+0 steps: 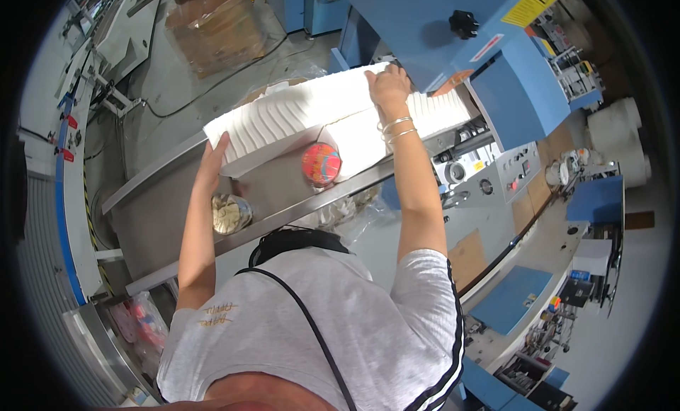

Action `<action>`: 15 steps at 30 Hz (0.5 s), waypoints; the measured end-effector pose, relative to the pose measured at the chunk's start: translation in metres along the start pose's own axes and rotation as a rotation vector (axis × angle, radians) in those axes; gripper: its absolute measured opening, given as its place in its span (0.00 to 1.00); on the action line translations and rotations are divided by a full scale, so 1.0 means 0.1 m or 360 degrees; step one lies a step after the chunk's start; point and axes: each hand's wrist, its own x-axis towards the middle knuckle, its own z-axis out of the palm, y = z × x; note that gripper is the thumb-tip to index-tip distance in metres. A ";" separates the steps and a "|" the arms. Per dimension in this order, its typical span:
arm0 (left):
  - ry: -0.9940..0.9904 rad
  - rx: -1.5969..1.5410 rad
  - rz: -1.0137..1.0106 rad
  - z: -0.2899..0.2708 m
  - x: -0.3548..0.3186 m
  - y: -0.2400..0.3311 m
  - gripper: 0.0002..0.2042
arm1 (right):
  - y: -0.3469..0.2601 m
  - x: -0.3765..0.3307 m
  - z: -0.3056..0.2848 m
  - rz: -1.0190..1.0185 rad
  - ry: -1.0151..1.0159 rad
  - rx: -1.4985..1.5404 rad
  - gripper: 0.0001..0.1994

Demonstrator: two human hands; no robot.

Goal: Loading stacks of paper napkins into a packaging machine conveyor belt.

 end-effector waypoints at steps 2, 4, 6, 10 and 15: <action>-0.0030 0.0007 0.0003 0.02 -0.02 0.05 0.39 | 0.00 0.01 0.02 0.0002 -0.0060 -0.0083 0.27; -0.0032 0.0003 0.0001 0.01 -0.02 0.06 0.40 | -0.03 0.00 0.00 -0.0013 -0.0060 -0.0143 0.27; -0.0085 0.0048 -0.0018 0.00 0.00 0.05 0.42 | -0.10 -0.03 -0.07 -0.0040 -0.0061 -0.0204 0.27; -0.0060 0.0111 -0.0098 0.00 -0.01 0.07 0.44 | -0.22 -0.06 -0.18 0.0008 -0.0138 -0.0237 0.26; -0.0039 0.0157 -0.0115 0.05 -0.01 0.13 0.41 | -0.18 0.03 -0.21 0.0044 -0.0238 -0.0158 0.27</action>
